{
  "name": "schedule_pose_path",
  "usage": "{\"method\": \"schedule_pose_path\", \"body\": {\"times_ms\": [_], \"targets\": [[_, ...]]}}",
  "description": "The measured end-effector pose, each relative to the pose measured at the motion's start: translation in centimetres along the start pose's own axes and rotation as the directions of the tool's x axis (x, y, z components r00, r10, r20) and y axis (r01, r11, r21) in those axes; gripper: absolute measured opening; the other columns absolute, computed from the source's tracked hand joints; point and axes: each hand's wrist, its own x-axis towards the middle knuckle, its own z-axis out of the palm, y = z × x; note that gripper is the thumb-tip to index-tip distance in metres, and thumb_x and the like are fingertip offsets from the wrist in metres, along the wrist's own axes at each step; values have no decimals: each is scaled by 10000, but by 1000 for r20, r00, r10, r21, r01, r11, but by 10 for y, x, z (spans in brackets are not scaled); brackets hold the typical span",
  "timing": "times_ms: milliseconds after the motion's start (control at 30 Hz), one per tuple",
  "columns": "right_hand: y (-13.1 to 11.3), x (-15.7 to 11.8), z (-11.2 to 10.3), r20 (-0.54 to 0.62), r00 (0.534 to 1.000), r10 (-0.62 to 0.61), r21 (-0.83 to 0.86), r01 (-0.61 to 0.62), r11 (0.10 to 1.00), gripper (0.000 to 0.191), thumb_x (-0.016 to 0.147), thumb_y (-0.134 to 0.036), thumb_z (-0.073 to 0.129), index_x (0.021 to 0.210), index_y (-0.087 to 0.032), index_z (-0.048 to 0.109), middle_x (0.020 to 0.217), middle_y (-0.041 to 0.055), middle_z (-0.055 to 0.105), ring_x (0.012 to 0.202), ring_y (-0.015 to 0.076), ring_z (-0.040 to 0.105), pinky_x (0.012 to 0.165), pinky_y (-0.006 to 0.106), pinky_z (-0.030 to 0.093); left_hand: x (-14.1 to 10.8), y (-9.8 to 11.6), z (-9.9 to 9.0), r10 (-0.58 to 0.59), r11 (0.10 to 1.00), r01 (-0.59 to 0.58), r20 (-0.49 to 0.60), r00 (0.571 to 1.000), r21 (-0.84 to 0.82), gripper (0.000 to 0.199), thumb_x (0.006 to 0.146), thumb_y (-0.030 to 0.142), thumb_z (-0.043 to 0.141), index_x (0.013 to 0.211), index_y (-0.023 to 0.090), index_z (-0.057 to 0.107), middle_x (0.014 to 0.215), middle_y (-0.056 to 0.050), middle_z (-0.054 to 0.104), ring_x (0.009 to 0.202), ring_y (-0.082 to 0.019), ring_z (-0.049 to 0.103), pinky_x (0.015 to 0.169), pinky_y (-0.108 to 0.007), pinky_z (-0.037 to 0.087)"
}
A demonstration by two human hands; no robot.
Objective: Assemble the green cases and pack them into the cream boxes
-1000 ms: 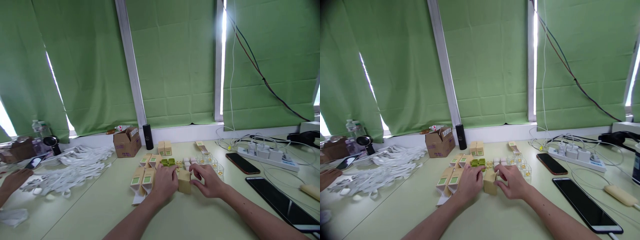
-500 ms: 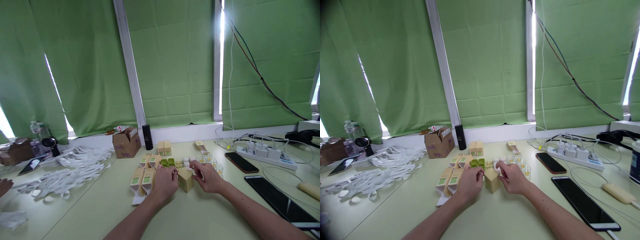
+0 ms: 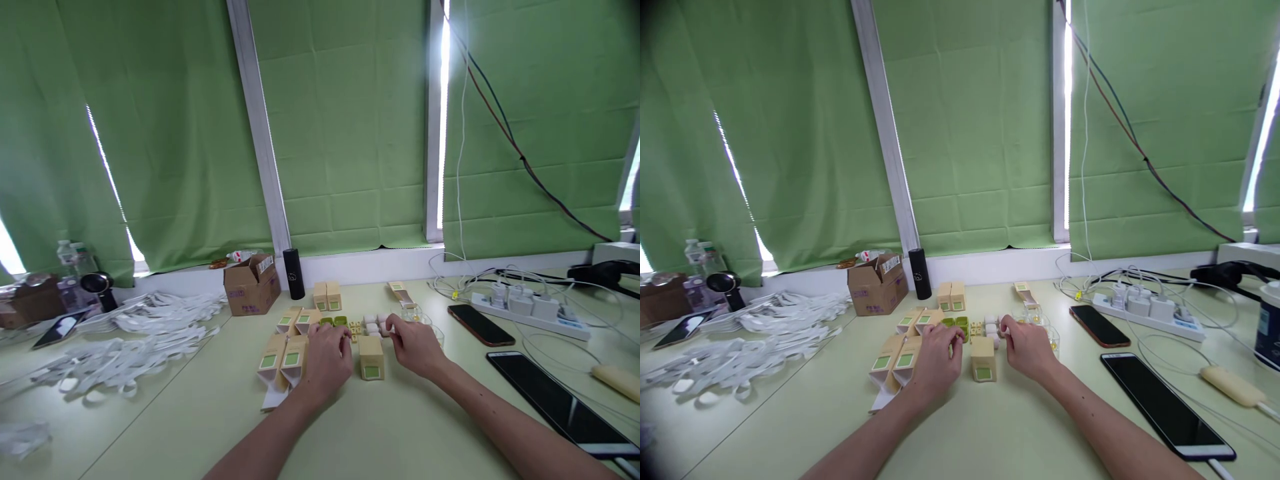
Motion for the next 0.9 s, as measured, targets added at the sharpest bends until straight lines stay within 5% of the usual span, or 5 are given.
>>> {"method": "schedule_pose_path", "body": {"times_ms": [133, 333, 633, 767, 900], "targets": [[-5, -1, -3, 37, 999, 12, -24, -11, 1000, 207, 894, -91, 568, 1042, -234, 590, 805, 24, 777, 677, 215, 682, 595, 292, 194, 0, 7, -3, 52, 993, -48, 37, 998, -109, 220, 913, 174, 557, 1114, 224, 633, 1086, -85, 727, 1130, -309, 578, 1008, -508, 410], [-9, -1, -6, 59, 997, 41, -40, -39, 998, 197, 901, -92, 564, 1035, -230, 607, 816, 36, 791, 713, 227, 708, 589, 298, 185, 3, 21, -7, 182, 978, -148, 256, 949, -145, 570, 842, 235, 686, 1377, 261, 491, 1420, -106, 601, 1404, -364, 387, 1152, -545, 334], [-14, -2, -7, 76, 996, 45, -54, -40, 998, 171, 931, -128, 575, 1057, -235, 619, 867, 38, 815, 746, 238, 739, 584, 307, 184, 32, 36, -12, 242, 951, -307, 517, 821, 44, 457, 738, 142, 676, 1175, 239, 583, 1099, -106, 695, 1080, -340, 604, 1002, -496, 421], [-15, -2, -7, 79, 996, 50, -60, -45, 997, 154, 948, -146, 576, 1068, -228, 626, 852, 46, 815, 731, 245, 739, 586, 307, 182, 64, 33, -21, 250, 946, -318, 491, 835, 59, 567, 748, 133, 666, 1295, 242, 566, 1137, -102, 719, 1120, -339, 614, 1000, -466, 412], [-17, -2, -6, 82, 996, 44, -50, -40, 998, 150, 954, -164, 594, 1085, -228, 630, 892, 49, 822, 749, 242, 744, 591, 302, 194, 113, 21, -25, 139, 934, -275, 477, 868, 227, 565, 791, 137, 647, 1342, 230, 565, 1233, -116, 711, 1202, -336, 583, 1025, -457, 389]]}}
